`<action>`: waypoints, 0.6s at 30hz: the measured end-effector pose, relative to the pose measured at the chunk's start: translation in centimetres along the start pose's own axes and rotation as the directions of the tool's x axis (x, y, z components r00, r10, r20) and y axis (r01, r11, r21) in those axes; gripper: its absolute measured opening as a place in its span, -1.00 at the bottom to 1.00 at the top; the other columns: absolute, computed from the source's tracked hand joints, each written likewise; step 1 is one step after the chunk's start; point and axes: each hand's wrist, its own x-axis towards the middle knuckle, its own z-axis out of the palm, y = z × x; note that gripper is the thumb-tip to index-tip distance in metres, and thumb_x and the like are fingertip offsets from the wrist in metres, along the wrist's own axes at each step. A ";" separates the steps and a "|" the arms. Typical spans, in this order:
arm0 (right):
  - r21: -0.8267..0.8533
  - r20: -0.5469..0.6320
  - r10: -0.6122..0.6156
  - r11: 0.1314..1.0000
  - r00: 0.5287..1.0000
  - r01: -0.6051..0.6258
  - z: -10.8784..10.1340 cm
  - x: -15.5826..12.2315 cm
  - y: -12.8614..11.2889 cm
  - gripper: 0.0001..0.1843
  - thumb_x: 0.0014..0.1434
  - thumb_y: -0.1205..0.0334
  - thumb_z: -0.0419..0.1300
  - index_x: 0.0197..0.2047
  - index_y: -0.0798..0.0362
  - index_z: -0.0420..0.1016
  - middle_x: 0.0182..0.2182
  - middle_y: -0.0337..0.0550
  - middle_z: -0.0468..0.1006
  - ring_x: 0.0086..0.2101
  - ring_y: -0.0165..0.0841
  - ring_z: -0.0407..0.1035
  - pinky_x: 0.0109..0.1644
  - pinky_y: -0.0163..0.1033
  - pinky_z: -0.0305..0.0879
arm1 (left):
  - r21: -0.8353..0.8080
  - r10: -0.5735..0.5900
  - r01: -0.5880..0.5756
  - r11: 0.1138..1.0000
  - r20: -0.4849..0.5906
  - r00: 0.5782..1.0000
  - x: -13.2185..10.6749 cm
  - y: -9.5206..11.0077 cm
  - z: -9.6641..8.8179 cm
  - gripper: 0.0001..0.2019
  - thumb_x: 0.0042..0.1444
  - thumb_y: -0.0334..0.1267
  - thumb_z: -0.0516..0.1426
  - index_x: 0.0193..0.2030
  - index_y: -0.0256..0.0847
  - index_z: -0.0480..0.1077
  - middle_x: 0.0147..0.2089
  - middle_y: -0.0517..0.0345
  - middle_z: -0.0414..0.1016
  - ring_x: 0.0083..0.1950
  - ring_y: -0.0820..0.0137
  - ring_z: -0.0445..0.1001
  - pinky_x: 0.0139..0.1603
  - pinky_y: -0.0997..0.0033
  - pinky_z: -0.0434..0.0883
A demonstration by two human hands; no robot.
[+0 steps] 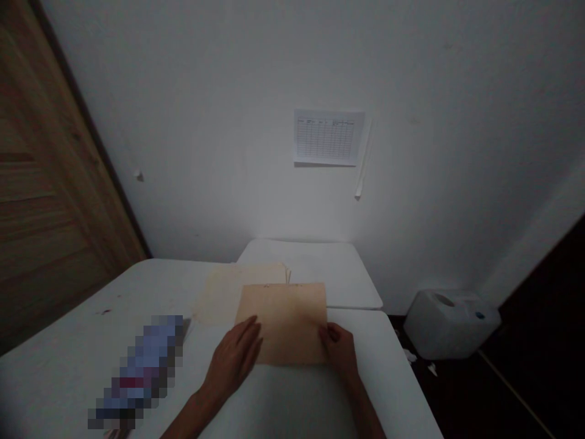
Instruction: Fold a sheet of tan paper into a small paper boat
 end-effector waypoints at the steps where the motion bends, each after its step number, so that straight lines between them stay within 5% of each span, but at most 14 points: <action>1: 0.013 -0.013 -0.008 1.000 1.000 0.008 -0.5 -0.2 0.0 -0.46 -0.06 -0.21 0.28 -0.24 0.11 0.61 -0.27 0.02 0.64 -0.19 -0.04 0.51 -0.16 -0.12 0.42 | -0.033 -0.124 0.123 0.992 -0.036 0.992 0.1 -0.3 -0.2 -0.64 0.27 -0.16 0.04 0.14 -0.25 0.30 0.20 -0.20 0.34 0.16 0.06 0.37 0.12 -0.02 0.36; 3: 0.045 -0.039 -0.005 0.999 0.999 0.007 -1.3 -0.5 0.0 -0.43 -0.06 -0.24 0.29 -0.22 0.11 0.60 -0.25 0.03 0.64 -0.20 -0.04 0.50 -0.17 -0.13 0.42 | -0.170 -0.366 0.355 0.919 -0.041 0.930 0.4 -0.7 -0.5 -0.54 0.23 -0.06 0.07 0.18 -0.29 0.26 0.18 -0.22 0.34 0.16 0.01 0.37 0.11 -0.06 0.36; 5: 0.088 -0.053 0.013 0.996 0.999 -0.008 -1.6 -0.7 0.0 -0.41 -0.06 -0.26 0.29 -0.21 0.11 0.59 -0.25 0.03 0.64 -0.22 -0.06 0.51 -0.18 -0.13 0.42 | -0.391 -0.510 0.505 0.769 0.101 0.854 0.7 -0.8 -0.6 -0.49 0.20 0.02 0.07 0.15 -0.31 0.29 0.06 -0.15 0.44 0.06 0.04 0.45 0.02 0.02 0.43; 8: 0.164 -0.059 0.040 0.986 0.997 -0.030 -1.7 -0.7 0.0 -0.38 -0.09 -0.29 0.30 -0.20 0.11 0.57 -0.27 0.00 0.64 -0.25 -0.08 0.51 -0.18 -0.13 0.42 | -0.641 -0.480 0.589 0.492 0.364 0.798 1.1 -0.8 -0.9 -0.54 0.16 0.07 0.10 -0.03 -0.31 0.43 -0.15 -0.02 0.56 -0.09 0.11 0.52 -0.11 0.22 0.48; 10: 0.206 -0.069 0.038 0.978 0.997 -0.024 -1.7 -0.6 0.1 -0.38 -0.10 -0.29 0.31 -0.20 0.10 0.55 -0.27 -0.01 0.64 -0.25 -0.09 0.51 -0.15 -0.11 0.42 | -0.684 -0.442 0.614 0.394 0.445 0.779 1.2 -0.8 -1.3 -0.57 0.09 0.07 0.16 -0.15 -0.32 0.49 -0.30 0.06 0.57 -0.19 0.16 0.53 -0.21 0.32 0.47; 14: 0.222 -0.118 -0.003 0.975 0.993 0.030 -2.0 -0.5 -0.3 -0.41 -0.07 -0.27 0.31 -0.22 0.09 0.53 -0.26 -0.02 0.63 -0.23 -0.09 0.51 -0.12 -0.09 0.41 | -0.662 -0.424 0.640 0.391 0.487 0.763 1.2 -1.0 -2.5 -0.62 -0.02 0.03 0.25 -0.34 -0.32 0.52 -0.53 0.20 0.43 -0.47 0.36 0.41 -0.46 0.50 0.34; 18: 0.226 -0.125 -0.039 0.972 0.991 0.066 -2.4 -0.6 -0.9 -0.42 -0.07 -0.26 0.31 -0.21 0.09 0.52 -0.26 0.00 0.62 -0.22 -0.08 0.49 -0.12 -0.10 0.40 | -0.659 -0.353 0.548 0.514 0.420 0.836 0.9 -1.2 -3.0 -0.69 0.05 -0.03 0.21 -0.41 -0.29 0.51 -0.49 0.18 0.44 -0.44 0.40 0.39 -0.41 0.50 0.34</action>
